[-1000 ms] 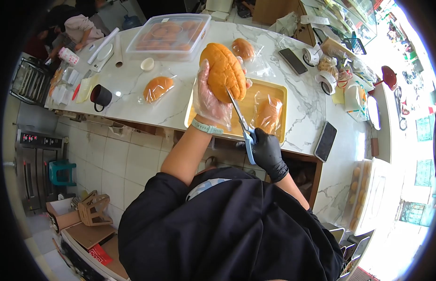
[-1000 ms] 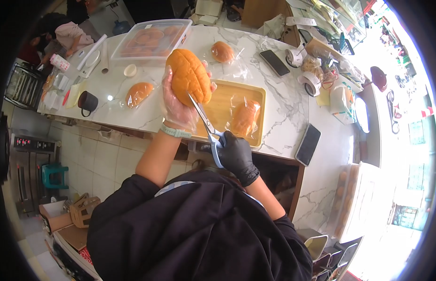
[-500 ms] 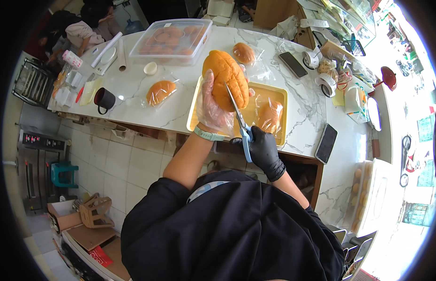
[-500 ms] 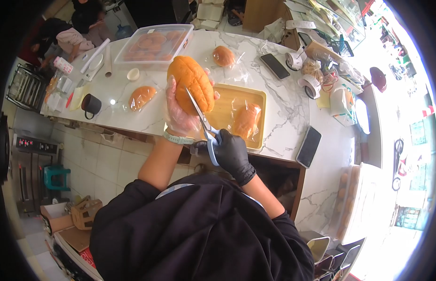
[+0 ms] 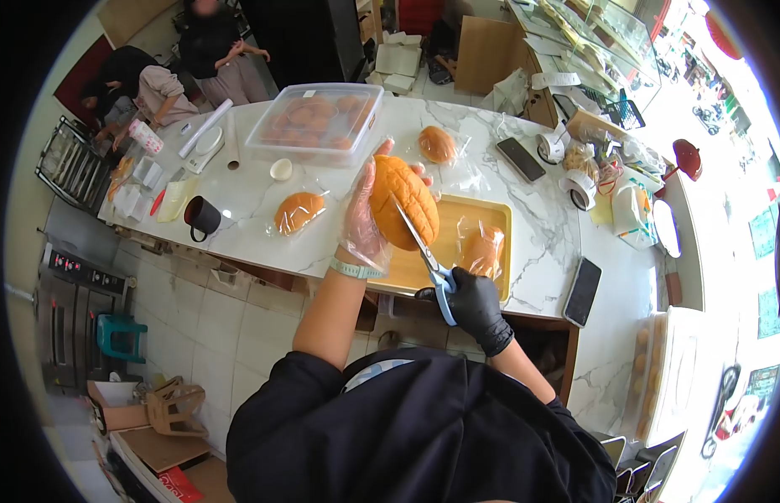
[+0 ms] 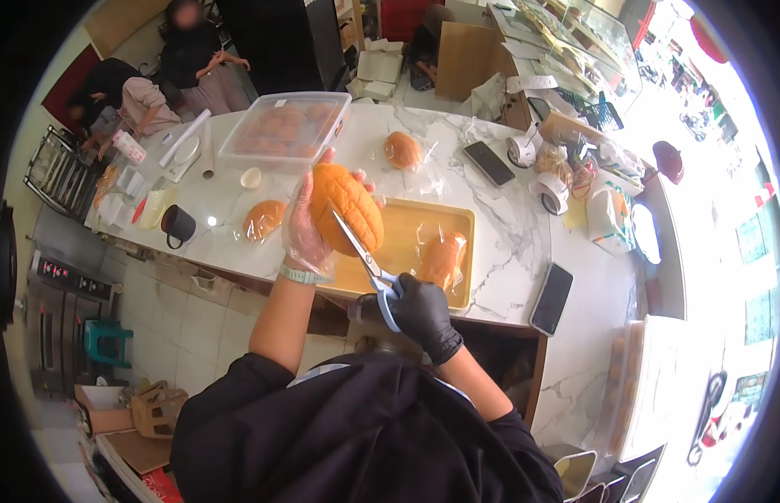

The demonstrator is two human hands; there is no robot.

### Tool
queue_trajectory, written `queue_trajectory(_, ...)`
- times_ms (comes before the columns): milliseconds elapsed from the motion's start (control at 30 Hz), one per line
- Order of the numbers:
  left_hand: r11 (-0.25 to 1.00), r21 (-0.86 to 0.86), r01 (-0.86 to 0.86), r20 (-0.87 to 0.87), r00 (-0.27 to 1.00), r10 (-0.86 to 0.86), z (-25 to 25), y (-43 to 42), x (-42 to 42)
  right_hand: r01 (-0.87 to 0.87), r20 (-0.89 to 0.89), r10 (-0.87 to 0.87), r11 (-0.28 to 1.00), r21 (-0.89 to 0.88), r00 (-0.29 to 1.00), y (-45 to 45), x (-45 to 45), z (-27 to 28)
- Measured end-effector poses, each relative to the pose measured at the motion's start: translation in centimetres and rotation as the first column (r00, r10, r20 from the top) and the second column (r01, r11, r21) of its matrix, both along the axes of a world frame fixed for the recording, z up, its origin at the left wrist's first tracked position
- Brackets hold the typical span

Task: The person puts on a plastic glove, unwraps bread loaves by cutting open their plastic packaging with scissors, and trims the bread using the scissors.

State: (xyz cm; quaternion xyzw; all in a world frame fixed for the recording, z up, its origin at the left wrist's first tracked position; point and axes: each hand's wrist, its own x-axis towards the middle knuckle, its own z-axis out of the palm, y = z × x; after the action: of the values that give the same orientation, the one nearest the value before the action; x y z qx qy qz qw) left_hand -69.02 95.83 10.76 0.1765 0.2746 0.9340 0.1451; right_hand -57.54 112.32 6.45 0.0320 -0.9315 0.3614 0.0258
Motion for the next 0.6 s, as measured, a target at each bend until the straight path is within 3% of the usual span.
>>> queue_trajectory(333, 0.999, -0.047, -0.014, -0.072, 0.997, 0.011, -0.9, 0.1, 0.3, -0.013, 0.063, 0.013, 1.000, 0.003, 0.998, -0.4, -1.0, 1.2)
queue_trajectory(600, 0.993, -0.086, -0.078, -0.171, 0.983, 0.063, -1.2, -0.4, 0.3, -0.033, -0.043, 0.030, 0.998, -0.059, 0.999, -1.3, -1.4, 0.1)
